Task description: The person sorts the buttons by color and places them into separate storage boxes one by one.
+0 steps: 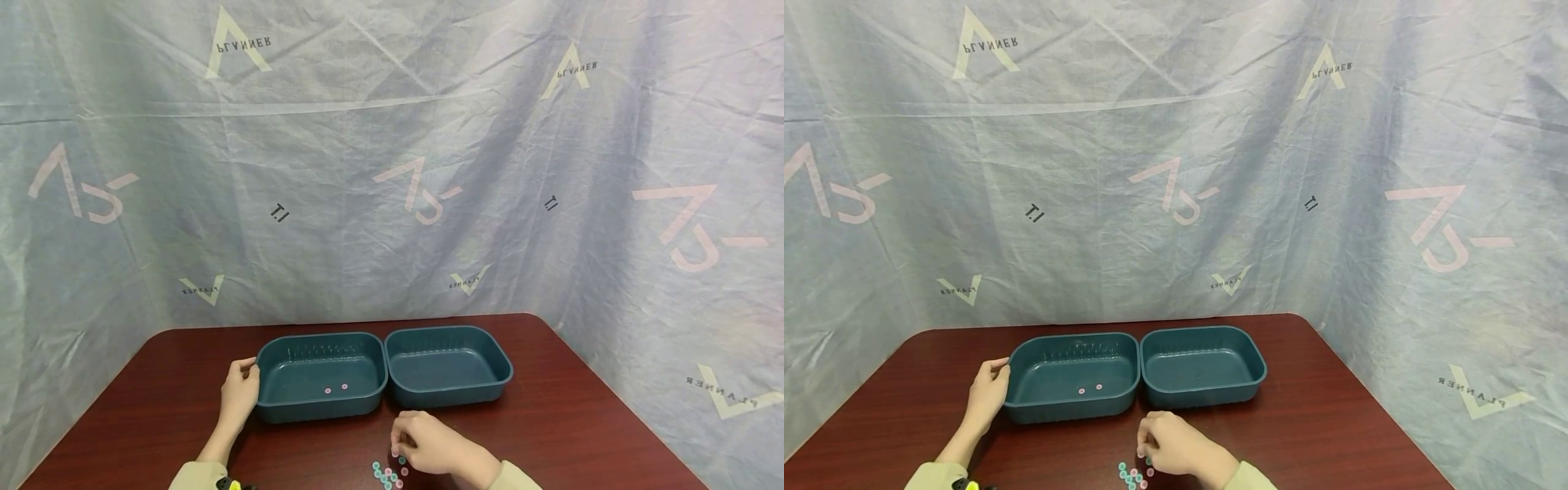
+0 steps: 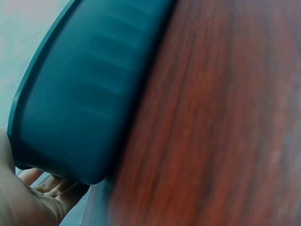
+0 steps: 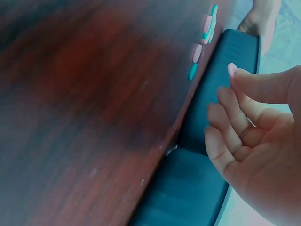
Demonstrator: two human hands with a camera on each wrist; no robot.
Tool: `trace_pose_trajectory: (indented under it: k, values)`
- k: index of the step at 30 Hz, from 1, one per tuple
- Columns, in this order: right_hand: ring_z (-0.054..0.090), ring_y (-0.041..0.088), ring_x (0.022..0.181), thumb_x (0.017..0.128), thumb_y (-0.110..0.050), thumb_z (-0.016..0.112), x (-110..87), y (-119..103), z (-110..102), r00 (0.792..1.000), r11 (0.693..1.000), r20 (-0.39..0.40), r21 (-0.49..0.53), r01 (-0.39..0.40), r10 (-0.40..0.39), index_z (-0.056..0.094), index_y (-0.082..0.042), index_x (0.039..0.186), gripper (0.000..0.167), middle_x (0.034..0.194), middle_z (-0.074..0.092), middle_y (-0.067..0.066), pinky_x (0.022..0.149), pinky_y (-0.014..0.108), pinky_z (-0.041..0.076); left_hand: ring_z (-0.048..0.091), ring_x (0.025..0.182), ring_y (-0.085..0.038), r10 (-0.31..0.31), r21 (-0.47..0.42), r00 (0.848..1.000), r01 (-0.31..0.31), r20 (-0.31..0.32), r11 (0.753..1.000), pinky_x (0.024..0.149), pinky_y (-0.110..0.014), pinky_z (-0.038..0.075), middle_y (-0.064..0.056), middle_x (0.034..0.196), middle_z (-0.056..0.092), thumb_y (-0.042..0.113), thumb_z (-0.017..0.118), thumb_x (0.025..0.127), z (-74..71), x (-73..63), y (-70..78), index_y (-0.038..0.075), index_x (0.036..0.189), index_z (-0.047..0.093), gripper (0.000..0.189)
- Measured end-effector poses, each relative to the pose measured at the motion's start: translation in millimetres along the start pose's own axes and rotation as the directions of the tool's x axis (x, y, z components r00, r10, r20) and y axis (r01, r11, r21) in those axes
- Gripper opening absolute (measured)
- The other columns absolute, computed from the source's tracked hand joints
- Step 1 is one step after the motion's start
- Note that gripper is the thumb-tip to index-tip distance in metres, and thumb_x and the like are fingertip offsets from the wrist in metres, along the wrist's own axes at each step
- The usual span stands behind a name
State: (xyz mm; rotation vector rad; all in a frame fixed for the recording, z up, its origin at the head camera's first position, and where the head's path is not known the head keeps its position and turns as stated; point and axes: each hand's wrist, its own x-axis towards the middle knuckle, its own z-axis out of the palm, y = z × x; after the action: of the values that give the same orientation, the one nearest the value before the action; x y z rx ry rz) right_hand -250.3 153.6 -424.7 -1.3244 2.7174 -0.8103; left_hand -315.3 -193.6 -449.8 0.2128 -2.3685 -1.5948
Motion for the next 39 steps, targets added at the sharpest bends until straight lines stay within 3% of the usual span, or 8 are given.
trace_pose_trajectory:
  k: [14, 23, 28, 39]
  values:
    - [0.044, -0.006, 0.066, 0.087, -0.007, 0.062, 4.2, -3.2, -13.2, 0.996, 1.000, -0.092, 0.009, -0.009, 0.010, 0.063, -0.014, 0.078, 0.013, 0.075, 0.055, -0.010, 0.060, 0.012, 0.041, 0.040, 0.121, -0.044, -0.001, -0.001, 1.000, 0.001, -0.004, 1.000, 0.093, -0.056, 0.036, -0.030, 0.133, 0.040, 0.024, 0.027, 0.101, 0.0, 0.2, 0.1, -0.005, 0.137, 0.031, 0.047]
    - [0.041, -0.004, 0.062, 0.089, -0.010, 0.062, 8.4, -5.6, -24.1, 0.988, 0.996, -0.139, 0.057, -0.065, 0.072, 0.063, -0.017, 0.079, 0.012, 0.072, 0.051, -0.012, 0.057, 0.014, 0.040, 0.041, 0.120, -0.043, 0.002, -0.004, 1.000, -0.002, -0.014, 1.000, 0.092, -0.055, 0.036, -0.030, 0.132, 0.041, 0.024, 0.027, 0.101, 0.7, 0.1, -0.6, -0.005, 0.137, 0.032, 0.047]
    - [0.042, -0.002, 0.059, 0.089, -0.009, 0.060, 13.3, -7.1, -28.1, 0.981, 0.992, -0.166, 0.097, -0.081, 0.097, 0.064, -0.017, 0.079, 0.013, 0.072, 0.051, -0.011, 0.054, 0.016, 0.041, 0.042, 0.120, -0.043, 0.003, -0.001, 1.000, -0.003, -0.026, 1.000, 0.093, -0.055, 0.036, -0.030, 0.132, 0.042, 0.024, 0.027, 0.101, 1.1, 0.1, -0.5, -0.006, 0.136, 0.033, 0.046]
    - [0.047, 0.000, 0.063, 0.089, -0.011, 0.061, 28.3, -11.4, -30.9, 0.962, 0.992, -0.247, 0.078, -0.099, 0.116, 0.062, -0.017, 0.078, 0.013, 0.074, 0.053, -0.010, 0.059, 0.017, 0.043, 0.043, 0.118, -0.043, 0.008, -0.003, 0.999, -0.008, -0.034, 1.000, 0.091, -0.054, 0.037, -0.031, 0.130, 0.043, 0.022, 0.029, 0.101, 1.5, -0.4, -0.2, -0.006, 0.135, 0.034, 0.045]
